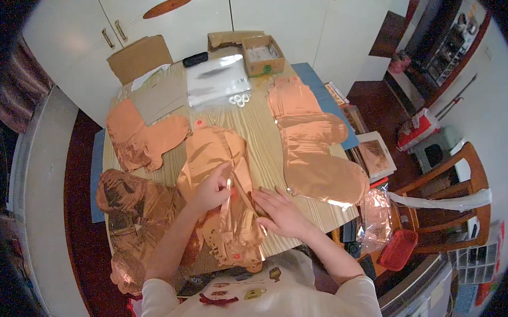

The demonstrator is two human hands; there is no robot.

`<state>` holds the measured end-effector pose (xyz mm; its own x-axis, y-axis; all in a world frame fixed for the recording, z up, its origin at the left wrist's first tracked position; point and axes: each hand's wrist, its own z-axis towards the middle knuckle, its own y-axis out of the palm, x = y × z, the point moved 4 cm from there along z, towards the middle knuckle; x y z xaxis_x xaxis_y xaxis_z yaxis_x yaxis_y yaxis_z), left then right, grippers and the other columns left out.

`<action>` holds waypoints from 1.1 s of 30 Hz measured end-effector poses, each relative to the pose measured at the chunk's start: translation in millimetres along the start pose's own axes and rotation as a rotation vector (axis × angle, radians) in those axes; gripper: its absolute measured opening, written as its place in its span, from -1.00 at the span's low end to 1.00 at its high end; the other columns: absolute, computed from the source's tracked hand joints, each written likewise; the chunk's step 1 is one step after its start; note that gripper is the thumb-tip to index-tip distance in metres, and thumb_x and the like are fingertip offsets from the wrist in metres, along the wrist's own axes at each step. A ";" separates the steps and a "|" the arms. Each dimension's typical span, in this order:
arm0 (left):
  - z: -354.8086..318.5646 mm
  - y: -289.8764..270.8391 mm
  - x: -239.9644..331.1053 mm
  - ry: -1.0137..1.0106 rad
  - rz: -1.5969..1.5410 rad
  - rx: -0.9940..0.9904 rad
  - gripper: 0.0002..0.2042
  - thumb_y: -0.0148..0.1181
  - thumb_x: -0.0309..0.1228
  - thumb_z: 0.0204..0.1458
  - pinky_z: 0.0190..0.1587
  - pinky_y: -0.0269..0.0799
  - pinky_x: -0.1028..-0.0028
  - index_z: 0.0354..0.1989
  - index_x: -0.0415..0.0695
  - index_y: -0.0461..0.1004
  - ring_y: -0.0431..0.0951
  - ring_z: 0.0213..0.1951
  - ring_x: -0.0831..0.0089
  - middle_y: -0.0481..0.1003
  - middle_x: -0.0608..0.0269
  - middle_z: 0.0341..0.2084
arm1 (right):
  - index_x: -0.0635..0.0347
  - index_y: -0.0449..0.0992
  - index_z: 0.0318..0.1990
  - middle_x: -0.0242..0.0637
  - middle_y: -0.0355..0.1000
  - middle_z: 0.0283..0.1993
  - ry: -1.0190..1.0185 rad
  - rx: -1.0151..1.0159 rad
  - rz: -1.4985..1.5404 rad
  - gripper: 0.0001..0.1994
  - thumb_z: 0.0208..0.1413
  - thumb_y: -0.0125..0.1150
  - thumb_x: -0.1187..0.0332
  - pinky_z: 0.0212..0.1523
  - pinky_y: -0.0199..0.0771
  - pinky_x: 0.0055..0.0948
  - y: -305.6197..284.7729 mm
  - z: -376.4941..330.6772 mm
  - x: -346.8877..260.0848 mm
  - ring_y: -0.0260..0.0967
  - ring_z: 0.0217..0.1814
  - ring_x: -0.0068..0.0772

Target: The recorder is smoothing out rose gold foil balloons and placing them into clear plastic sleeves on a table.

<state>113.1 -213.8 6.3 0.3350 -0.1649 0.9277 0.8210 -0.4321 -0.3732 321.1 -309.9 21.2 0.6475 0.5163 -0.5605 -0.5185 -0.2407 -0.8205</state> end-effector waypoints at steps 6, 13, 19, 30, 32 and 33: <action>-5.2 10.7 -1.0 -0.349 -0.623 -0.110 -0.35 0.09 -0.55 0.01 -0.51 0.25 0.59 0.35 -0.13 0.12 0.32 -0.57 0.61 0.33 0.42 -0.56 | 0.29 -0.12 0.44 0.16 -0.06 0.45 -0.004 0.069 0.463 -0.15 0.16 0.14 0.02 0.46 -0.14 -0.12 4.6 -7.4 -8.6 -0.14 0.51 0.12; -12.6 47.0 -10.7 -0.426 -0.926 -0.022 -0.44 0.01 -0.49 0.16 -0.38 0.31 0.63 0.36 -0.14 0.08 0.38 -0.42 0.63 0.36 0.32 -0.39 | 0.33 -0.35 0.46 -0.01 -0.34 0.55 0.125 0.107 0.891 -0.08 0.26 0.04 -0.06 0.50 -0.30 -0.19 34.8 -4.3 -3.4 -0.39 0.59 -0.15; -45.4 54.9 44.4 -0.278 -0.727 -0.178 -0.57 -0.32 -0.27 0.38 0.24 0.25 0.39 0.30 -0.26 0.15 0.37 0.17 0.31 0.36 0.17 0.14 | 0.22 -0.36 0.47 -0.12 -0.35 0.56 0.406 0.340 1.422 -0.19 0.32 -0.05 0.01 0.47 -0.17 -0.15 19.9 -0.1 15.8 -0.41 0.59 -0.14; -70.9 93.0 60.3 0.237 0.177 -0.696 -0.42 -0.15 -0.11 0.32 0.38 0.05 0.27 0.33 -0.35 0.10 0.02 0.41 0.09 0.10 -0.11 0.34 | 0.15 -0.12 0.46 -0.17 0.01 0.46 0.710 0.380 1.635 -0.25 0.23 0.11 0.19 0.33 0.21 -0.20 -23.9 -21.3 23.7 0.09 0.42 -0.22; -66.5 92.0 56.3 0.380 0.335 -0.573 -0.45 -0.07 -0.13 0.28 0.35 0.09 0.25 0.29 -0.30 0.20 0.10 0.38 0.09 0.17 -0.05 0.30 | 0.19 -0.05 0.44 -0.14 0.08 0.41 0.654 0.313 1.627 -0.28 0.16 0.10 0.33 0.32 0.23 -0.25 -20.9 -28.5 35.3 0.15 0.38 -0.23; -64.9 90.6 56.0 0.453 0.412 -0.510 -0.47 -0.03 -0.14 0.26 0.34 0.11 0.24 0.27 -0.28 0.25 0.13 0.36 0.09 0.21 -0.02 0.28 | 0.21 -0.02 0.43 -0.13 0.12 0.39 0.626 0.281 1.622 -0.29 0.13 0.10 0.40 0.31 0.24 -0.28 -20.3 -32.2 38.4 0.18 0.36 -0.23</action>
<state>176.2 -319.7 25.0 0.2554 -0.6967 0.6703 0.3225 -0.5923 -0.7384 374.6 -311.6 12.7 -0.5092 -0.4589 -0.7281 -0.8268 0.0258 0.5620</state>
